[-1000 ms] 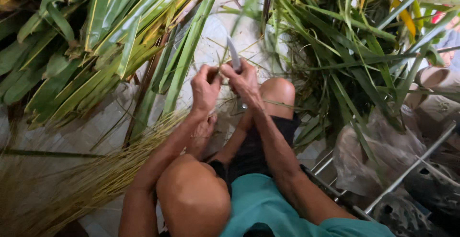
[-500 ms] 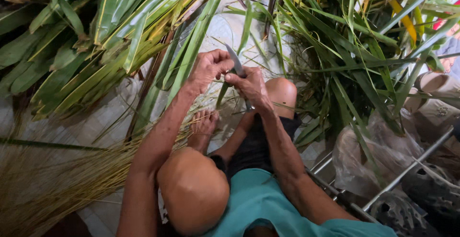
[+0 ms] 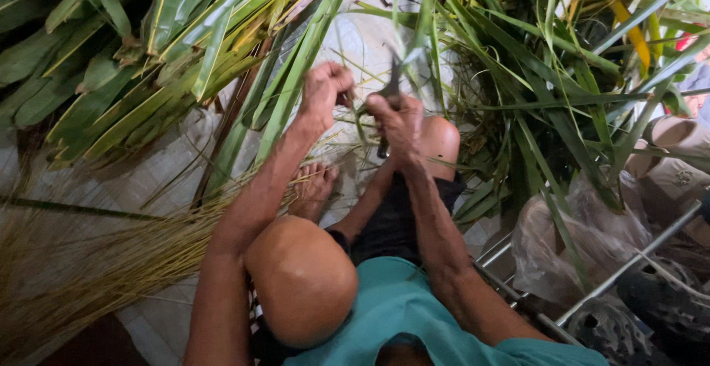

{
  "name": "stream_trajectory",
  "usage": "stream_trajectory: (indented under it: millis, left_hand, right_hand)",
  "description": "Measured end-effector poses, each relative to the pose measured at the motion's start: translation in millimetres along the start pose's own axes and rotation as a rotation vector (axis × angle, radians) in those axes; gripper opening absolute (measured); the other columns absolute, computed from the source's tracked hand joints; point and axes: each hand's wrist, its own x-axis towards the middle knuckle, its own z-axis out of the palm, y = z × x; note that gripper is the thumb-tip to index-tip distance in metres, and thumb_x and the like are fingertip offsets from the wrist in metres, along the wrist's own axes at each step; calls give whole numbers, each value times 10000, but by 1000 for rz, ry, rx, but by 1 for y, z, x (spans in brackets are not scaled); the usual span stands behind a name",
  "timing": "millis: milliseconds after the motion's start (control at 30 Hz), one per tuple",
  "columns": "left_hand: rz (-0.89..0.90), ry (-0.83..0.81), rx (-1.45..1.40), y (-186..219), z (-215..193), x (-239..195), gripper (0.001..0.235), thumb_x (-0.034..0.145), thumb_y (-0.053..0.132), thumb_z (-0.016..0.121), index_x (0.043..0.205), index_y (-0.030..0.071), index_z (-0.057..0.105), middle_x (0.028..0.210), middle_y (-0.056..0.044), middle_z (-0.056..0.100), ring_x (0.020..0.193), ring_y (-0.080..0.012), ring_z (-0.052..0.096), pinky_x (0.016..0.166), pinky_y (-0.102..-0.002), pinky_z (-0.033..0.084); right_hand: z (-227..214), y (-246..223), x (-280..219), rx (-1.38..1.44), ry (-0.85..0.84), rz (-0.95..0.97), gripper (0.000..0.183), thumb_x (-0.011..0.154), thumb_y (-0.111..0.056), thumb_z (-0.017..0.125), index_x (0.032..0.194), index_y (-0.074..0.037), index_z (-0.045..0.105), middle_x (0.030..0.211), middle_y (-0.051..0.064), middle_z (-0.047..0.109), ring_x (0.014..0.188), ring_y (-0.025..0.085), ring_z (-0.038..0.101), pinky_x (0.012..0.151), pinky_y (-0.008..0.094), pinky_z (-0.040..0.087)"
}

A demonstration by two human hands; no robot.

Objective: The person sits on the floor and uses a knife to strip and cut long palm leaves into thin strips. The person repeatedly pulls fibers from the leaf and cuts them, accumulating a pile of processed strips on the floor.

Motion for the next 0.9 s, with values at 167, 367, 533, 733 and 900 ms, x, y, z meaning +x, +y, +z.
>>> stream_trajectory:
  millis: [167,367,533,733,900]
  left_hand:
    - [199,145,-79,39,-8,9,41,858,-15,575,830,15,573,557,-121,602,408,-195,575,369,-284,501]
    - [319,137,-208,78,22,22,117,880,-80,564,819,19,565,702,-111,633,463,-153,532,351,-260,464]
    - [328,502,-236,131,-42,58,222,782,-147,460,836,59,524,766,-53,559,481,-89,450,351,-228,384]
    - [292,-217,35,117,-16,-21,104,1042,158,474,971,94,514,714,28,503,510,-95,499,404,-217,476]
    - [173,-20,194,32,-2,-20,148,841,87,583,907,16,695,517,-67,537,401,-92,526,323,-213,411]
  right_hand:
    - [-32,-84,-26,-41,202,0,174,809,-239,753,783,-73,707,593,51,612,469,136,547,407,274,440]
    - [-64,-74,-6,396,182,-317,117,904,-30,675,803,-2,624,571,45,500,379,94,404,295,230,277]
    - [-211,-36,11,840,209,-576,139,960,-312,540,948,-207,630,857,-29,585,793,102,575,804,257,487]
    - [-197,9,60,616,343,-560,323,882,186,457,1089,-30,580,717,-33,480,549,80,425,483,195,380]
    - [-40,-20,1,274,-39,204,81,910,-234,598,919,-161,566,797,146,635,596,213,620,377,252,418]
